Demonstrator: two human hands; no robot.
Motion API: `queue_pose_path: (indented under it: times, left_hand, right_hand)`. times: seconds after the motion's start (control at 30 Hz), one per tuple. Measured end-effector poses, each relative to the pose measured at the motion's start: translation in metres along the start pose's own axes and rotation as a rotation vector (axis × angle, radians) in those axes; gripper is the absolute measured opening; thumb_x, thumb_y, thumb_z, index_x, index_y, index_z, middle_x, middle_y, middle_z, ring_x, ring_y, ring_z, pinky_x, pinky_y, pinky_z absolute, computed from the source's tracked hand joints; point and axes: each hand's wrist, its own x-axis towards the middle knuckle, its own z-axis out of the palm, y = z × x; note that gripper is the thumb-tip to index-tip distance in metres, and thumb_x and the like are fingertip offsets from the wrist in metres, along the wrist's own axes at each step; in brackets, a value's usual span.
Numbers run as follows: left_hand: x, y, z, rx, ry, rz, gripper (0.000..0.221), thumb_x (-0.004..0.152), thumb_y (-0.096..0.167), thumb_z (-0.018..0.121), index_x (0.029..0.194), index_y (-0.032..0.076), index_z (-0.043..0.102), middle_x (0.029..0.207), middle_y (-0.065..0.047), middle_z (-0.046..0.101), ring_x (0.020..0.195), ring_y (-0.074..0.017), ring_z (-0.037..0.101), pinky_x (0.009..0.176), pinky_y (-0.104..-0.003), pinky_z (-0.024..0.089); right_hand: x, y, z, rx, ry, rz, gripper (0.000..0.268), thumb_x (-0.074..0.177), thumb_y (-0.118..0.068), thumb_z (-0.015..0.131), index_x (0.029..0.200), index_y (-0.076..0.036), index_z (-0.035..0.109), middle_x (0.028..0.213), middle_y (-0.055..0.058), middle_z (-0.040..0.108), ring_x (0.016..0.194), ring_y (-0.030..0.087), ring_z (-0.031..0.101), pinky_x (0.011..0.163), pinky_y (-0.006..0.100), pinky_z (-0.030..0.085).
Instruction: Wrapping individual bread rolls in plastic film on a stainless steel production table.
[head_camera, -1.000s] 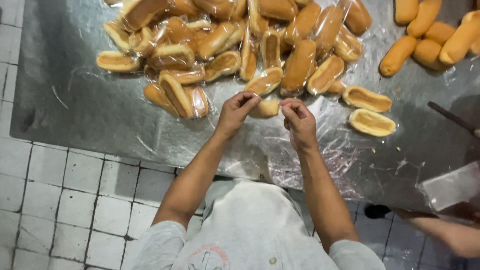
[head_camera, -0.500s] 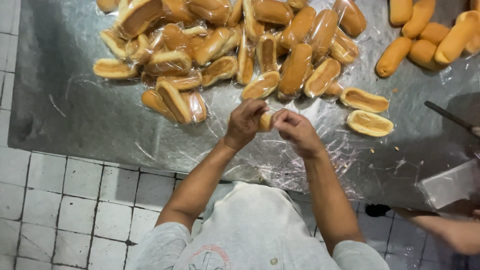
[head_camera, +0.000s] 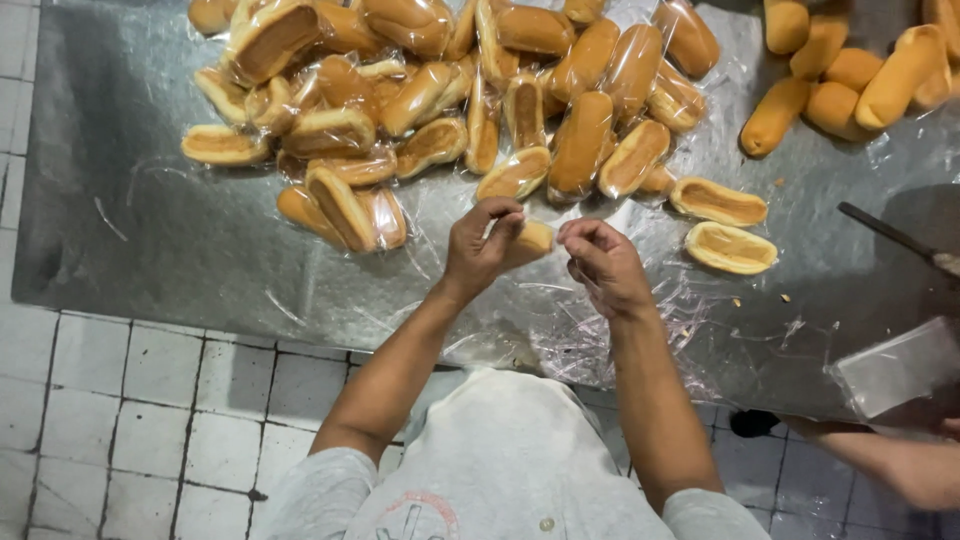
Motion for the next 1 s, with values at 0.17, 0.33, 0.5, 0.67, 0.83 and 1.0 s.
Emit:
queue_pose_path:
  times: [0.17, 0.33, 0.5, 0.67, 0.83, 1.0]
  left_hand:
    - [-0.004, -0.002, -0.008, -0.126, -0.025, -0.175, 0.007, 0.101, 0.01, 0.067, 0.102, 0.005, 0.072, 0.084, -0.004, 0.071, 0.079, -0.0088, 0.06, 0.076, -0.031, 0.056]
    - [0.0, -0.003, 0.0, -0.094, 0.033, -0.218, 0.007, 0.098, 0.012, 0.072, 0.101, 0.006, 0.073, 0.082, -0.004, 0.071, 0.079, -0.0089, 0.063, 0.078, -0.029, 0.056]
    - [0.021, -0.046, 0.003, 0.329, 0.039, -0.26, 0.014, 0.093, 0.023, 0.079, 0.095, 0.01, 0.076, 0.08, -0.01, 0.075, 0.083, -0.0283, 0.071, 0.081, -0.039, 0.056]
    - [-0.089, -0.154, -0.021, 0.271, -0.103, -0.756, 0.026, 0.09, 0.042, 0.079, 0.101, 0.017, 0.078, 0.086, -0.003, 0.074, 0.083, -0.0171, 0.069, 0.078, -0.036, 0.054]
    - [-0.128, -0.085, -0.019, 0.762, -0.414, -0.286, 0.021, 0.097, 0.015, 0.062, 0.113, 0.003, 0.068, 0.101, -0.021, 0.069, 0.102, -0.0414, 0.067, 0.093, -0.051, 0.049]
    - [-0.107, -0.099, -0.026, 0.776, -0.518, -0.24, 0.042, 0.102, 0.015, 0.06, 0.139, -0.003, 0.057, 0.134, -0.028, 0.063, 0.127, -0.0419, 0.059, 0.107, -0.057, 0.045]
  right_hand:
    - [-0.005, 0.006, -0.002, 0.177, 0.011, 0.027, 0.014, 0.094, -0.008, 0.071, 0.103, -0.005, 0.06, 0.086, 0.01, 0.059, 0.05, 0.006, 0.035, 0.04, 0.015, 0.029]
    - [-0.002, -0.006, 0.016, 0.054, 0.089, -0.069, 0.011, 0.1, -0.013, 0.069, 0.101, -0.007, 0.059, 0.082, 0.008, 0.06, 0.046, 0.004, 0.035, 0.038, 0.016, 0.032]
    - [0.025, 0.0, 0.021, -0.496, 0.249, -0.451, 0.006, 0.107, -0.01, 0.061, 0.107, -0.004, 0.062, 0.09, 0.008, 0.07, 0.08, 0.01, 0.061, 0.077, 0.024, 0.047]
    - [-0.006, 0.09, -0.042, -0.522, 0.335, -0.014, 0.012, 0.099, -0.021, 0.067, 0.098, -0.009, 0.065, 0.08, 0.005, 0.064, 0.064, 0.011, 0.048, 0.057, 0.028, 0.04]
    - [-0.023, 0.113, -0.037, -0.308, 0.367, 0.589, 0.011, 0.083, -0.02, 0.073, 0.088, -0.015, 0.065, 0.061, 0.0, 0.061, 0.041, 0.007, 0.044, 0.038, 0.018, 0.028]
    - [0.032, 0.134, -0.08, -0.586, 0.474, 0.404, 0.02, 0.084, -0.029, 0.071, 0.1, -0.017, 0.075, 0.086, 0.004, 0.071, 0.058, 0.011, 0.048, 0.049, 0.027, 0.037]
